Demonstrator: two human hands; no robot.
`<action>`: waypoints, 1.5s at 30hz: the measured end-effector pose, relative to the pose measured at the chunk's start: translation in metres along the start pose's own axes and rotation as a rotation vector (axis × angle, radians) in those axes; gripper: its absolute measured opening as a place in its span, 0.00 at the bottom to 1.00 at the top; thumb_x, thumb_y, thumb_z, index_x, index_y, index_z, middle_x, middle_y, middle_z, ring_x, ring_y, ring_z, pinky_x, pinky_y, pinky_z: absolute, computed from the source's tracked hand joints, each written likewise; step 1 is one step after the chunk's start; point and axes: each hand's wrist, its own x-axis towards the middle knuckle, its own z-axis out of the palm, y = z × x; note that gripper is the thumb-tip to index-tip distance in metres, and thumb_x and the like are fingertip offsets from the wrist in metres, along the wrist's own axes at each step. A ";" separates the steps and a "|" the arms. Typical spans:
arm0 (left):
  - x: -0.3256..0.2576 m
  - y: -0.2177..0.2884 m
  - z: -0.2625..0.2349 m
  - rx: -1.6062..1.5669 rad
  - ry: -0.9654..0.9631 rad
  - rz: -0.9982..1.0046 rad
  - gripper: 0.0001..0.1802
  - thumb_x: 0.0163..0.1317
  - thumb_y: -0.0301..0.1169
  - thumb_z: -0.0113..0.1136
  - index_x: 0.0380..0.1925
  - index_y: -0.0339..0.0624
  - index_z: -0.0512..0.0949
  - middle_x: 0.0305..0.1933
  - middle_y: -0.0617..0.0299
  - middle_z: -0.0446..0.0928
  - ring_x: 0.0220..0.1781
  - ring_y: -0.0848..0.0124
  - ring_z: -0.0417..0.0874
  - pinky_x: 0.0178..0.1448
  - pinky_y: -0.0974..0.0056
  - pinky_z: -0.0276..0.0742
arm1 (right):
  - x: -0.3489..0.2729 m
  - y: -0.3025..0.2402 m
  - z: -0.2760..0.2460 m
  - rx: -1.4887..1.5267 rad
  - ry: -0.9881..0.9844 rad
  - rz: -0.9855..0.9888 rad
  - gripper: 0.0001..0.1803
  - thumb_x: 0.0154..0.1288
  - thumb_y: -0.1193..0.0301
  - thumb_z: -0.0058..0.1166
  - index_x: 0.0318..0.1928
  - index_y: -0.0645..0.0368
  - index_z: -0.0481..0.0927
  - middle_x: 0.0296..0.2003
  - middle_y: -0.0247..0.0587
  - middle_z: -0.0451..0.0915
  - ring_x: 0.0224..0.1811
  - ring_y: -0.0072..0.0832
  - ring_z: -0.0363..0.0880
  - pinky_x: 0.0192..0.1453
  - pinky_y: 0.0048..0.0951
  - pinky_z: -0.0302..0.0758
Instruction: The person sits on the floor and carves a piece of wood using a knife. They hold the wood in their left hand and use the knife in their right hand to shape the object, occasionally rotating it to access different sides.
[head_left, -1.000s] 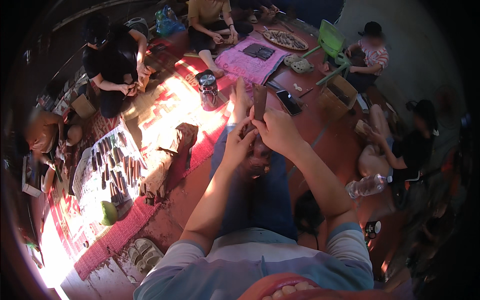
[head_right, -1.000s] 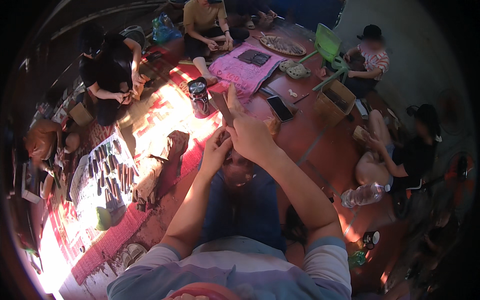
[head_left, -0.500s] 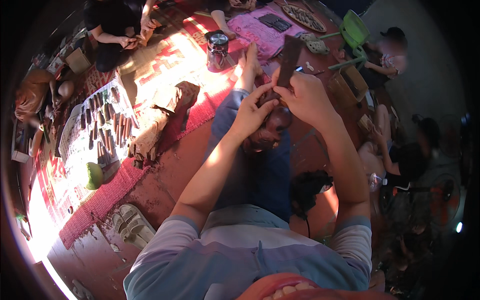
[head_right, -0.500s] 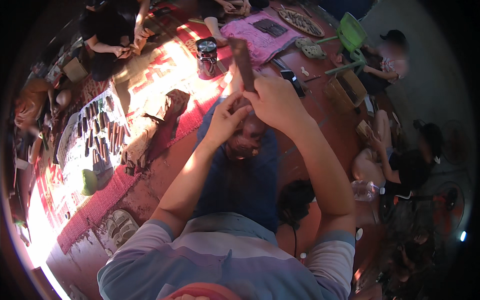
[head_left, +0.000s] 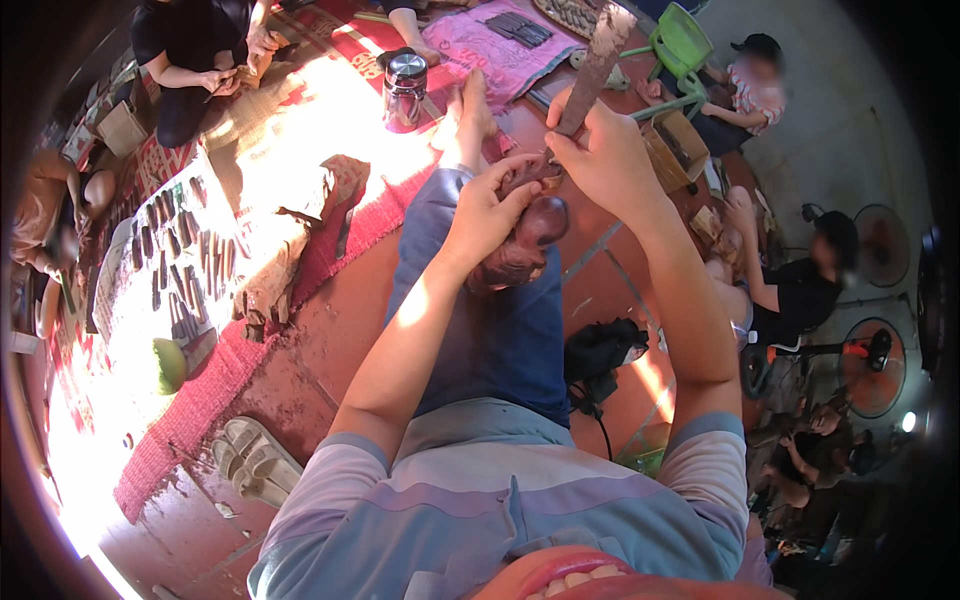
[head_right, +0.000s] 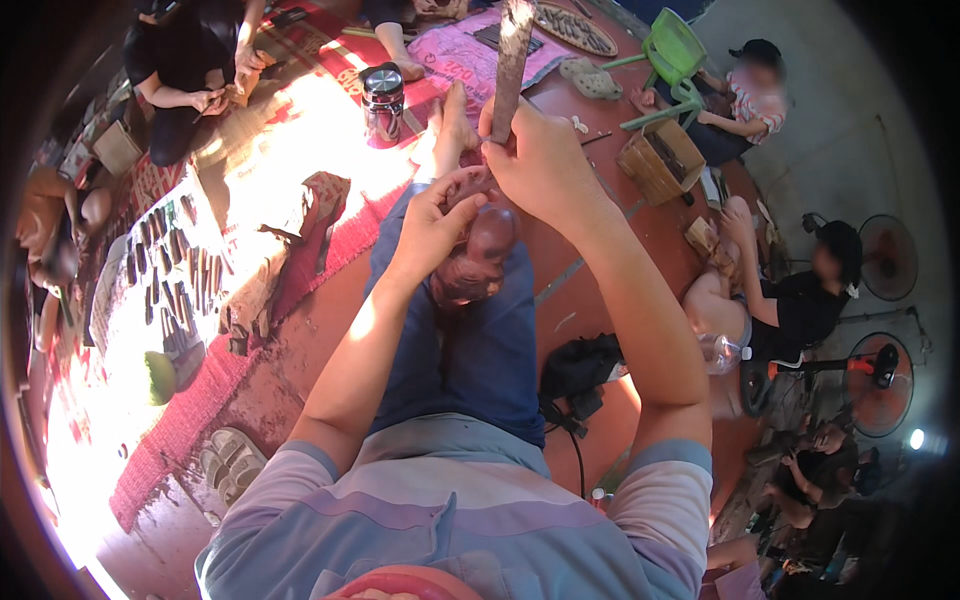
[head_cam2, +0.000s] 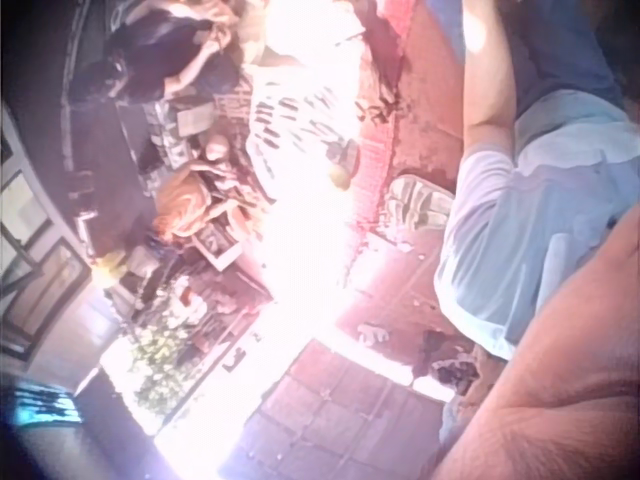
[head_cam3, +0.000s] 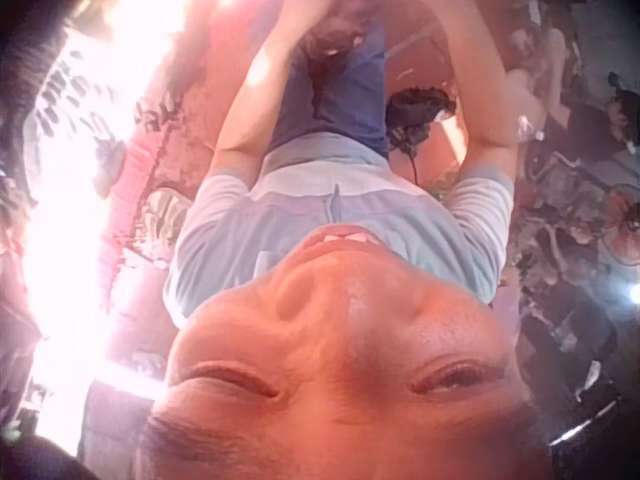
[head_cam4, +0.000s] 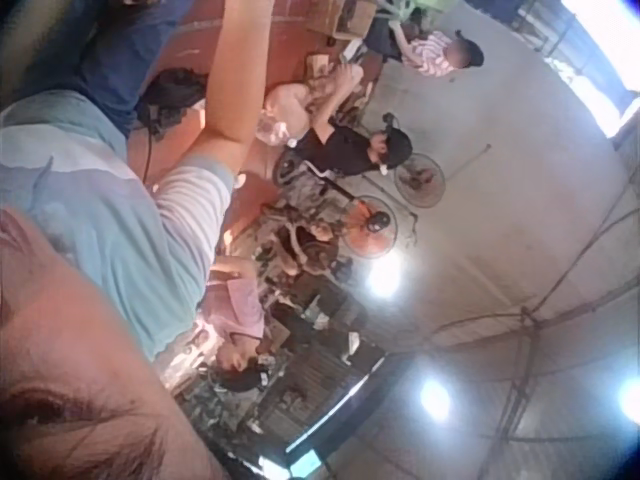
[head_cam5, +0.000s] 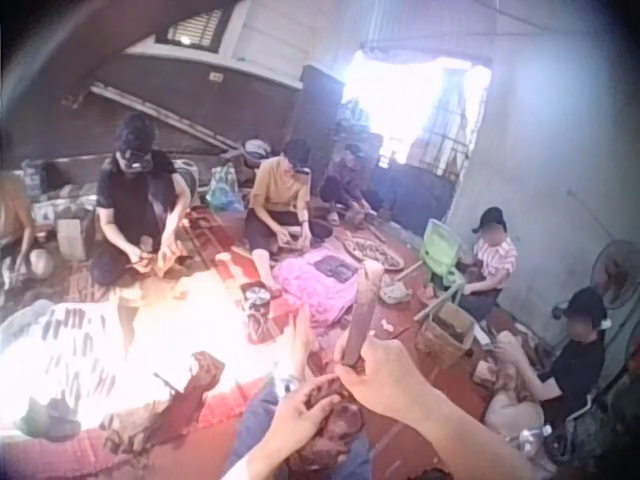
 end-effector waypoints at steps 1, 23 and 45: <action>0.000 0.000 0.000 0.025 0.006 -0.001 0.19 0.61 0.26 0.56 0.53 0.34 0.70 0.40 0.61 0.80 0.30 0.85 0.72 0.31 0.78 0.67 | -0.001 0.000 0.002 -0.038 -0.028 -0.021 0.07 0.52 0.75 0.56 0.33 0.59 0.72 0.24 0.43 0.78 0.27 0.35 0.80 0.32 0.33 0.73; 0.004 -0.011 0.000 0.083 0.030 0.053 0.16 0.62 0.26 0.56 0.50 0.33 0.72 0.35 0.67 0.77 0.27 0.86 0.70 0.28 0.79 0.66 | 0.016 -0.012 0.014 -0.325 -0.159 0.050 0.06 0.49 0.74 0.53 0.29 0.58 0.71 0.21 0.42 0.76 0.26 0.38 0.78 0.31 0.35 0.71; 0.004 -0.011 0.004 -0.054 0.016 0.122 0.21 0.62 0.24 0.56 0.54 0.28 0.68 0.46 0.57 0.78 0.42 0.80 0.77 0.40 0.77 0.72 | 0.043 -0.020 0.009 -0.493 -0.397 0.114 0.21 0.60 0.56 0.44 0.34 0.61 0.81 0.26 0.55 0.80 0.32 0.48 0.81 0.35 0.44 0.77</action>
